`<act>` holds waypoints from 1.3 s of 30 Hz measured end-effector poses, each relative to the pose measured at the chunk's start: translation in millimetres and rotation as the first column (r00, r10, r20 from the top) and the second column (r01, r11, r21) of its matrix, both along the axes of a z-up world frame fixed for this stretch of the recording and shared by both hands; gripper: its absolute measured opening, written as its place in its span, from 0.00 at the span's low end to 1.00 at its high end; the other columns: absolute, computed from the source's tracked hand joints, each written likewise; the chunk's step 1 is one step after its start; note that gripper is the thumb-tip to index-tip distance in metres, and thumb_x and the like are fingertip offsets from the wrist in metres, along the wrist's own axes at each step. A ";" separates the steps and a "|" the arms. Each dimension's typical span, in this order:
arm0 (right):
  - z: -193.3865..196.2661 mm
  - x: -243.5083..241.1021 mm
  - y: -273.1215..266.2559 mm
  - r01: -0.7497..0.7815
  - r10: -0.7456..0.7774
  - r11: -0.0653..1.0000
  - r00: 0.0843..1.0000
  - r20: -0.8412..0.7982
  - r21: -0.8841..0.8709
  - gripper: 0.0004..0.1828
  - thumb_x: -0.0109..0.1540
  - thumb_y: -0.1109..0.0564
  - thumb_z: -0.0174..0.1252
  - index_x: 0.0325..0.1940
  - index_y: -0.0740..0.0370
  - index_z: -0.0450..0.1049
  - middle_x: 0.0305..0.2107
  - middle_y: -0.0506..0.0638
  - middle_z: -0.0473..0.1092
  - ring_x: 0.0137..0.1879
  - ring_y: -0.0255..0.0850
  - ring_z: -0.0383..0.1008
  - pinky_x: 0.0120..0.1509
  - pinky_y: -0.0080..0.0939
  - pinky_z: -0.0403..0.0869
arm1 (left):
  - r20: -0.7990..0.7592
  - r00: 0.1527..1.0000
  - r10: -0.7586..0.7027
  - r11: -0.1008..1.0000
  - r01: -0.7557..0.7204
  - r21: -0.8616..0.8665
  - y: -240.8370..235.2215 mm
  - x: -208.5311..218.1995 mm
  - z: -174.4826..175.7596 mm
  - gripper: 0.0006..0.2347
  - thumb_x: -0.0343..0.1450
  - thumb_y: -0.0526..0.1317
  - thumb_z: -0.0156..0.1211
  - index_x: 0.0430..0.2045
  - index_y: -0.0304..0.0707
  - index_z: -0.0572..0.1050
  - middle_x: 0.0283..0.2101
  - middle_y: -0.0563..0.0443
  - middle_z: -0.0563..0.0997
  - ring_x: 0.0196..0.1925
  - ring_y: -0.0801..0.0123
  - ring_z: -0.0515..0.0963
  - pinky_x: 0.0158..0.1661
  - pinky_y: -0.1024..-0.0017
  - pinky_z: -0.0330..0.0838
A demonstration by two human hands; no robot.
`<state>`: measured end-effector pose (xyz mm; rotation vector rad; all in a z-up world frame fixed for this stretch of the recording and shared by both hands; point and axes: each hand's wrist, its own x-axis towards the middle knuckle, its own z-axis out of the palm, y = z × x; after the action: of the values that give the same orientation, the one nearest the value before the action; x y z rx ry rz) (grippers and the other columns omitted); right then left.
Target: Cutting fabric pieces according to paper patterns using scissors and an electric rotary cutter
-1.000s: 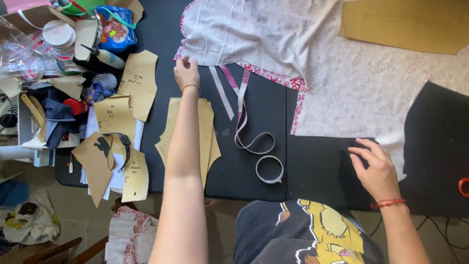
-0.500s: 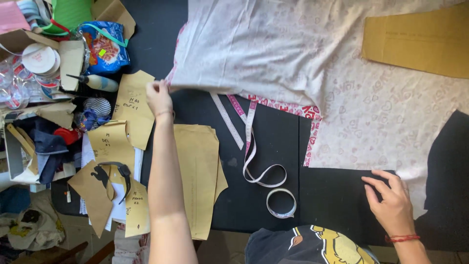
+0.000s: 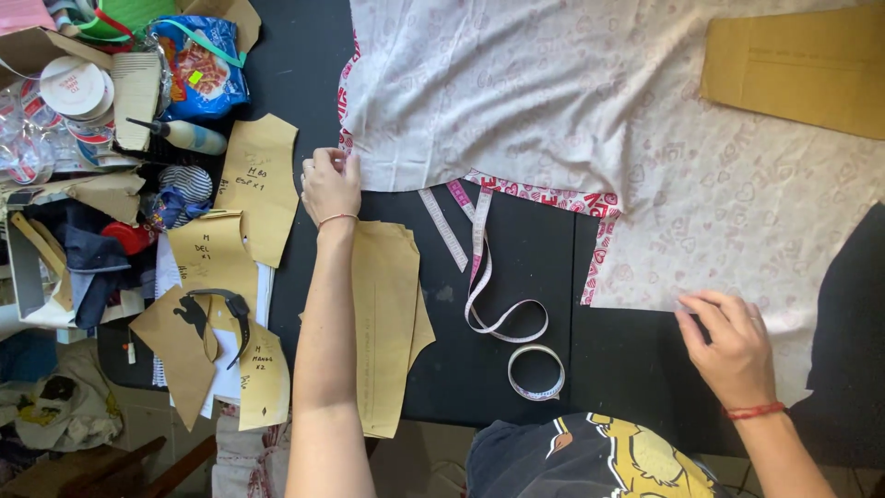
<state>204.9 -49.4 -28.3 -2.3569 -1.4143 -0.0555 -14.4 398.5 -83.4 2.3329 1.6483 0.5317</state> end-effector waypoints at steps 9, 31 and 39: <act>-36.7 17.1 0.2 0.044 -0.069 0.944 0.995 -0.066 -0.328 0.05 0.54 0.52 0.55 0.27 0.53 0.68 0.28 0.46 0.62 0.37 0.47 0.63 0.42 0.44 0.66 | 0.096 0.995 -0.017 0.848 0.065 -0.526 22.3 23.8 28.8 0.10 0.58 0.49 0.51 0.15 0.45 0.66 0.21 0.61 0.70 0.25 0.77 0.67 0.28 0.75 0.61; -39.9 16.7 -14.3 0.053 -0.058 0.961 0.998 -0.010 -0.272 0.08 0.56 0.44 0.47 0.30 0.47 0.63 0.28 0.42 0.59 0.39 0.42 0.64 0.40 0.41 0.65 | 0.261 0.957 0.125 0.988 -0.095 -0.124 62.5 -23.6 -68.7 0.10 0.58 0.48 0.66 0.25 0.53 0.71 0.25 0.62 0.74 0.26 0.78 0.74 0.30 0.80 0.68; -36.6 59.1 -84.4 0.455 -0.456 0.889 0.890 -0.002 -0.054 0.12 0.54 0.57 0.63 0.37 0.62 0.70 0.33 0.56 0.65 0.38 0.50 0.63 0.45 0.46 0.61 | -0.119 0.993 0.015 0.932 -0.057 -0.359 53.0 -6.6 -40.4 0.18 0.58 0.56 0.58 0.27 0.43 0.71 0.33 0.51 0.76 0.36 0.61 0.73 0.35 0.66 0.63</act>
<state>264.0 -133.9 -64.8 -2.6773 -0.8328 -0.1303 -21.0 451.5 -123.8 2.0966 1.6741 0.0858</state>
